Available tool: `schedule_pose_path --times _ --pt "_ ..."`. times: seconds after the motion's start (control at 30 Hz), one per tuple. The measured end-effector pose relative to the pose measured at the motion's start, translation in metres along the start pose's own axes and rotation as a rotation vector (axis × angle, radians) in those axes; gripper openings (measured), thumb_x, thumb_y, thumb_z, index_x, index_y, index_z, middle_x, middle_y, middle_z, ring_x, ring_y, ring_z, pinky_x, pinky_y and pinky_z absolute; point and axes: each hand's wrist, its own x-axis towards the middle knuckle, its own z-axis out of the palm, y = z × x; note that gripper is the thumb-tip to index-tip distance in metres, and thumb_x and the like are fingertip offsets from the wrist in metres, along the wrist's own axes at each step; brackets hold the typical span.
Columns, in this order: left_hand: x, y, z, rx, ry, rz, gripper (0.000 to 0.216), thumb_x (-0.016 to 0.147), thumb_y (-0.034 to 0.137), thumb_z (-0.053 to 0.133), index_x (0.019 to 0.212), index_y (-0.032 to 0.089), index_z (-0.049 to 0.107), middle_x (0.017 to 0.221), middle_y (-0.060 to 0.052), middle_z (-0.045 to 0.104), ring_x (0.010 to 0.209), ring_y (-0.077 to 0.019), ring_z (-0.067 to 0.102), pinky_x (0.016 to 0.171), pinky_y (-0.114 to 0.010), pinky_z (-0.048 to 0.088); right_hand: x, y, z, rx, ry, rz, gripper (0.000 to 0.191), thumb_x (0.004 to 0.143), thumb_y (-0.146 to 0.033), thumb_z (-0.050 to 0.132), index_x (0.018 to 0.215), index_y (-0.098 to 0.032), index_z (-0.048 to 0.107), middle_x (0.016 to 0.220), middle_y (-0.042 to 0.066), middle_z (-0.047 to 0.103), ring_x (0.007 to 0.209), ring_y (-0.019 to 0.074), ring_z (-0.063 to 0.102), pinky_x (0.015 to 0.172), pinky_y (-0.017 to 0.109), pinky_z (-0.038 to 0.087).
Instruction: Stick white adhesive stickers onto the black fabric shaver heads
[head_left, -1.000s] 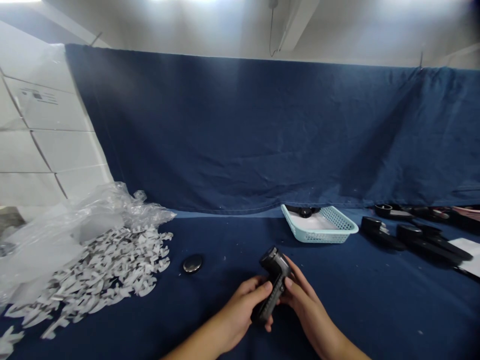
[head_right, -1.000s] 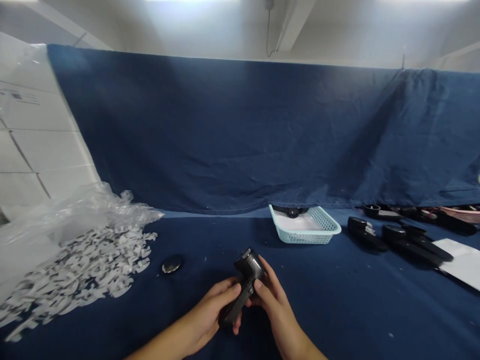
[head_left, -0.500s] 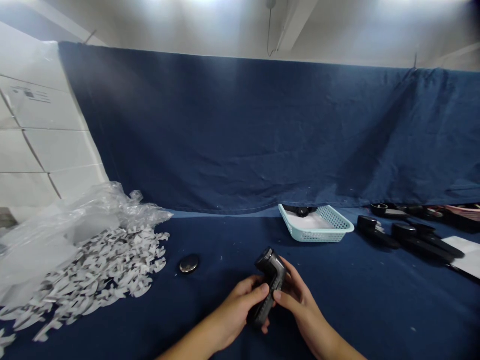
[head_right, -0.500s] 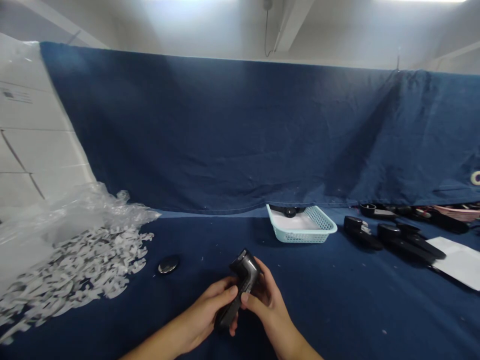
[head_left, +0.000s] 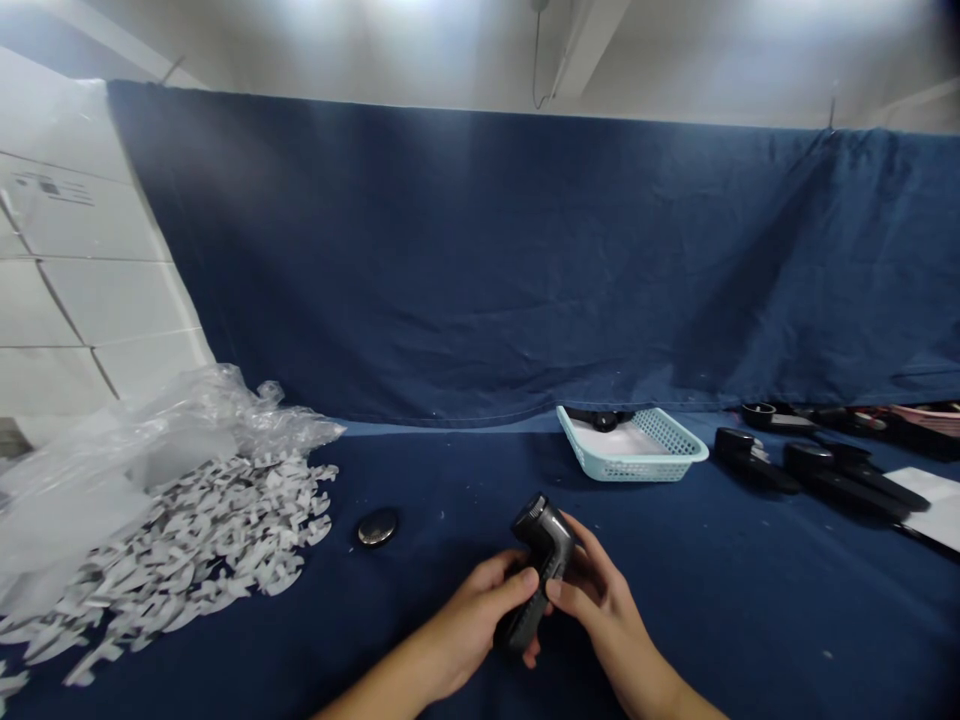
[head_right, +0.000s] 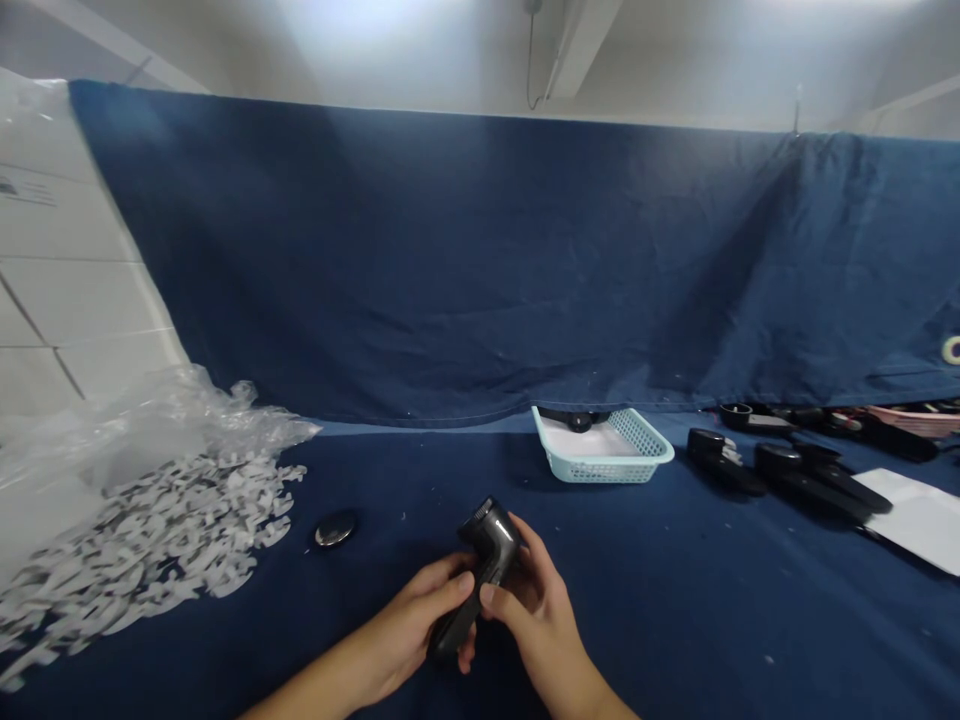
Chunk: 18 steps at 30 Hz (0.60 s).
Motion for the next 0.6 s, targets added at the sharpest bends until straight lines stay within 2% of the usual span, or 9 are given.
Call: schedule_pose_path --times 0.2,0.33,0.5,0.6 --pt "0.0016 0.0010 -0.0002 -0.006 -0.055 0.015 0.041 0.085 0.044 0.065 0.111 0.013 0.056 0.085 -0.005 0.063 0.055 -0.0110 0.058 0.051 -0.024 0.050 -0.0011 -0.0052 0.0043 -0.036 0.027 0.010 0.064 0.073 -0.038 0.077 0.130 -0.027 0.050 0.117 0.006 0.068 0.107 0.0263 0.063 0.078 0.033 0.053" --pt "0.0004 0.0018 0.0005 -0.007 -0.039 0.012 0.042 0.086 0.044 0.065 0.112 0.013 0.056 0.086 -0.006 0.063 0.056 -0.0112 0.059 0.052 -0.024 0.050 -0.0005 -0.0066 0.0041 -0.051 0.026 0.005 0.065 0.074 -0.038 0.076 0.132 -0.027 0.048 0.119 0.007 0.068 0.109 0.0272 0.062 0.081 0.035 0.053" --pt "-0.0005 0.0012 -0.0001 -0.005 -0.039 0.010 0.046 0.085 0.046 0.064 0.115 0.013 0.055 0.086 -0.006 0.064 0.055 -0.0111 0.059 0.052 -0.024 0.049 0.0024 -0.0069 0.0034 -0.040 0.030 -0.011 0.060 0.074 -0.038 0.077 0.128 -0.026 0.054 0.116 0.006 0.070 0.108 0.0248 0.062 0.093 0.036 0.049" --pt "-0.0008 0.0012 -0.0002 0.002 -0.022 -0.005 0.048 0.084 0.047 0.065 0.117 0.014 0.054 0.086 -0.006 0.063 0.055 -0.0111 0.059 0.053 -0.024 0.049 0.0036 -0.0065 0.0026 -0.022 0.010 0.003 0.061 0.072 -0.039 0.079 0.127 -0.028 0.055 0.114 0.005 0.070 0.108 0.0248 0.062 0.091 0.036 0.050"
